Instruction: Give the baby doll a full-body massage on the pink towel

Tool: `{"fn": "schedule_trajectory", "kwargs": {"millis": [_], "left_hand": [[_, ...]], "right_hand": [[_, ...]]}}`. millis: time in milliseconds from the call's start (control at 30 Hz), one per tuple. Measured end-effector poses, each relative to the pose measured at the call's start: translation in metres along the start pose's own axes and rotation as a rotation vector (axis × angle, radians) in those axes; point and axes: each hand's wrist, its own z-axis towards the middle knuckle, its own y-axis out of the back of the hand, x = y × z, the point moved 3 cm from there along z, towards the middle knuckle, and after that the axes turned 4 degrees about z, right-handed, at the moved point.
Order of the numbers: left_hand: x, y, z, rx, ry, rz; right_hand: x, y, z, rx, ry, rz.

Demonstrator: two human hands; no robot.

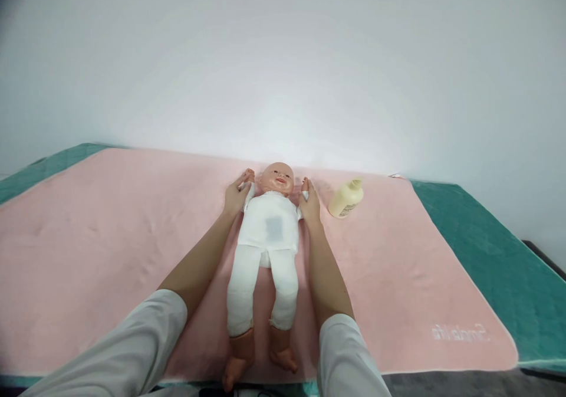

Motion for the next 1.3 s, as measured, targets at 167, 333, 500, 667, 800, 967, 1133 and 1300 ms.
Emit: {"fn": "schedule_trajectory", "kwargs": {"millis": [167,333,500,667,800,967,1133,1300], "left_hand": [[-0.007,0.014,-0.003,-0.160,0.018,-0.088],[-0.021,0.030,-0.007,-0.268,-0.001,-0.057],[-0.044,0.045,-0.017,-0.276,-0.063,0.060],[-0.065,0.065,-0.031,-0.216,-0.018,0.356],[-0.071,0.081,-0.042,-0.164,0.023,0.464],[-0.070,0.101,-0.068,-0.152,0.069,0.594],[-0.062,0.116,-0.108,-0.101,0.127,0.721],[-0.048,0.118,-0.140,0.028,0.167,0.795]], "right_hand": [[0.011,0.016,-0.006,-0.076,0.037,0.045],[0.035,0.044,-0.010,-0.138,-0.099,-0.007],[0.076,0.074,-0.022,0.027,-0.106,-0.189],[0.099,0.089,-0.047,0.133,-0.147,-0.432],[0.113,0.091,-0.060,0.178,-0.229,-0.572],[0.134,0.090,-0.074,0.309,-0.369,-0.717],[0.133,0.092,-0.099,0.393,-0.462,-0.888],[0.111,0.091,-0.129,0.454,-0.550,-0.873]]}}
